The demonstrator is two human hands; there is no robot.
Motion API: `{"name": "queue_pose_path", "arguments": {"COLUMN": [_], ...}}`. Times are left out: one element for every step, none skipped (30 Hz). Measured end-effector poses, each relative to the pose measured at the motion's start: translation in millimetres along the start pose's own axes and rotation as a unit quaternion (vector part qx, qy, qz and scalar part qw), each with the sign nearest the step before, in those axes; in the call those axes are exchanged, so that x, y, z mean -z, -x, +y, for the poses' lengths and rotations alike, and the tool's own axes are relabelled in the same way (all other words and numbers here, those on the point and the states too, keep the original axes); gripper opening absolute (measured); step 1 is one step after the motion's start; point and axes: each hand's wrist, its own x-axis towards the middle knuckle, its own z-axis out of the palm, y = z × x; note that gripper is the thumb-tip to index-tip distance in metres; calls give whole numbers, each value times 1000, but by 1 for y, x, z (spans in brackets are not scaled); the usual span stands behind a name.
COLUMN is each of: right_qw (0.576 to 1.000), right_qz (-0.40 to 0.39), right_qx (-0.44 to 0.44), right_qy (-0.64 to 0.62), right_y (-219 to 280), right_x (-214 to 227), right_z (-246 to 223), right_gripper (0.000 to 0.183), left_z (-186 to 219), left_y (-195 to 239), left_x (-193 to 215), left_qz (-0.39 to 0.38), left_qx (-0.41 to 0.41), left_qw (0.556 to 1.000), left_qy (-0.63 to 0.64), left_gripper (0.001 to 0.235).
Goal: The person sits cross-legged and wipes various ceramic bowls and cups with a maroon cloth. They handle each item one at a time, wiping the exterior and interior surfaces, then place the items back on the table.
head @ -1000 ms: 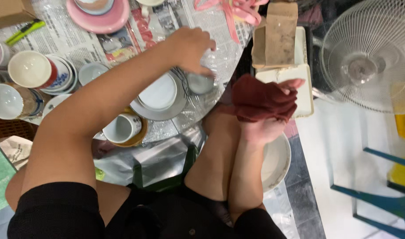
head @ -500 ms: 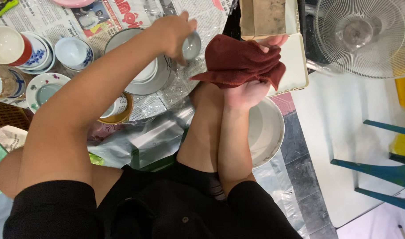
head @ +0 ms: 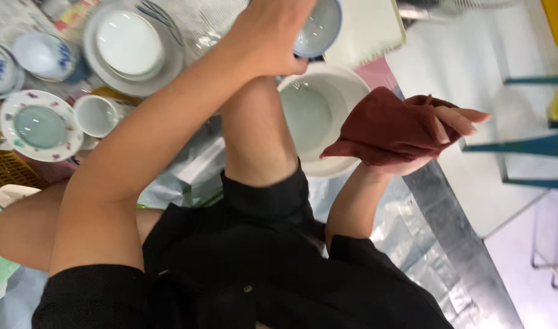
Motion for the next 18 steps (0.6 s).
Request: {"name": "queue_pose_path", "arguments": {"right_qw": [1000,999,999,999,999,1000,1000,1000,1000,999,997,994,992,989,985,982,978,977], "right_qz": [5,10,14,17,20,17,15,10,5,12,21,27,33,40,44,48,51,54], "right_qx": [2,-8,-7,-8,3,5,7,1,-6,8,22,35,48,60,72,82,90,95], "right_qy": [13,39,45,49,34,25,16,15,14,44,73,100,116,131,148,165,182,184], "right_y": [9,16,24,30,38,43,48,52,56,60,61,61,61,61,61,58,57,54], "right_x": [-6,-10,-14,-17,-20,-22,-25,-28,-32,-35,-39,-41,-44,-47,-49,-50,-52,-53], "right_z": [-11,-22,-31,-39,-45,-50,-56,-62,-68,-72,-77,-82,-86,-89,-92,-94,-96,-97], "right_gripper": [48,48,48,47,46,45,45,44,43,42,41,40,38,36,33,31,30,30], "left_z": [18,33,49,63,72,77,79,81,83,83,83,82,82,82,82,84,85,88], "left_y": [-5,-9,-11,-12,-12,-11,-11,-9,-7,-5,-2,0,3,6,10,12,13,14], "left_x": [-10,-21,-34,-47,-60,-74,-89,-106,-124,-142,-159,-175,-189,-202,-212,-219,-225,-226], "left_qz": [-2,-2,-16,-29,-41,-29,-16,-4,-13,-22,-31,-27,-24,-20,-14,-8,-2,8], "left_qx": [-27,-53,-53,-52,-51,-65,-78,-90,-104,-118,-132,-145,-158,-172,-192,-212,-232,-236], "left_qw": [1000,999,997,993,986,975,960,943,939,934,929,930,931,931,924,916,908,900], "left_qy": [3,3,-47,-100,-153,-210,-267,-321,-327,-336,-344,-336,-328,-321,-330,-339,-349,-366], "left_gripper": [88,92,92,93,93,79,66,52,45,37,30,27,23,20,18,17,16,18]}}
